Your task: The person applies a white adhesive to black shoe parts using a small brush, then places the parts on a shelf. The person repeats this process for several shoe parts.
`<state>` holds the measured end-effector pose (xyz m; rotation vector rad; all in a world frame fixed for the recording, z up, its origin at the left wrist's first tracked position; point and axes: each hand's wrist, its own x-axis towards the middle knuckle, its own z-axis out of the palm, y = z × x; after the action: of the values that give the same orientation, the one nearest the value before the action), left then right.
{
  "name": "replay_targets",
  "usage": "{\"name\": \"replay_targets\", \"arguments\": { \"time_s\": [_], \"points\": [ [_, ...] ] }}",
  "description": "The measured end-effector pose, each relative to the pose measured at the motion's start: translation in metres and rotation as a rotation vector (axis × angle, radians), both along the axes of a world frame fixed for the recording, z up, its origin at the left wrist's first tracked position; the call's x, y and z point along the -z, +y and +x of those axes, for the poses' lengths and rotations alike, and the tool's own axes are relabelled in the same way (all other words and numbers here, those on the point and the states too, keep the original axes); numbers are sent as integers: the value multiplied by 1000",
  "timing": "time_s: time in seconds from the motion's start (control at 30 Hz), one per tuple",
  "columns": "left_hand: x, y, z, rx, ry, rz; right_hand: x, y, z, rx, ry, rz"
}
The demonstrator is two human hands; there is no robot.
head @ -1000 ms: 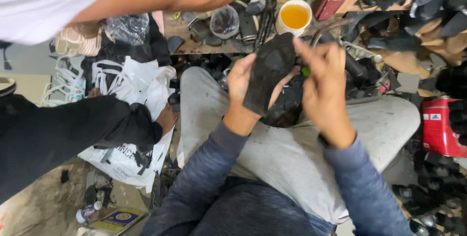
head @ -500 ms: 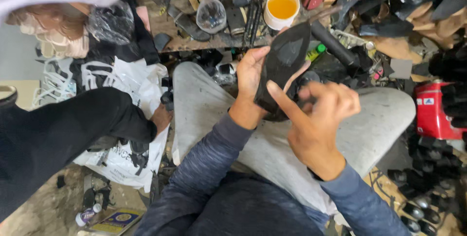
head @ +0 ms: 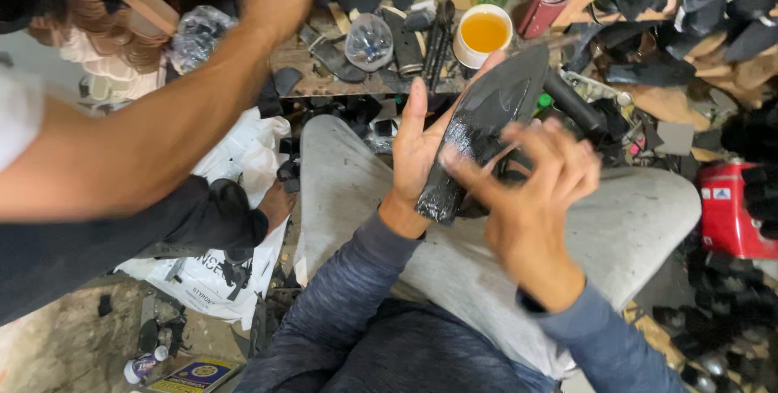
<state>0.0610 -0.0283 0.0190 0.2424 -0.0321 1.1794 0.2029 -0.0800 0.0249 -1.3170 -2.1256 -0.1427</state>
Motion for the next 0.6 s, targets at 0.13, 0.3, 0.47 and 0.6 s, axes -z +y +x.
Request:
{"name": "replay_targets", "arguments": {
  "time_s": [0.13, 0.3, 0.47, 0.6],
  "points": [
    [-3, -8, -2, 19, 64, -14, 4, 10, 6, 166, -154, 46],
    [-7, -16, -11, -16, 170, 28, -3, 20, 4, 138, -186, 45],
    [0, -13, -15, -33, 162, 34, -2, 28, 2, 32, -190, 78],
    [15, -13, -16, -2, 123, -68, 4, 30, 1, 121, -226, 15]
  ]
}}
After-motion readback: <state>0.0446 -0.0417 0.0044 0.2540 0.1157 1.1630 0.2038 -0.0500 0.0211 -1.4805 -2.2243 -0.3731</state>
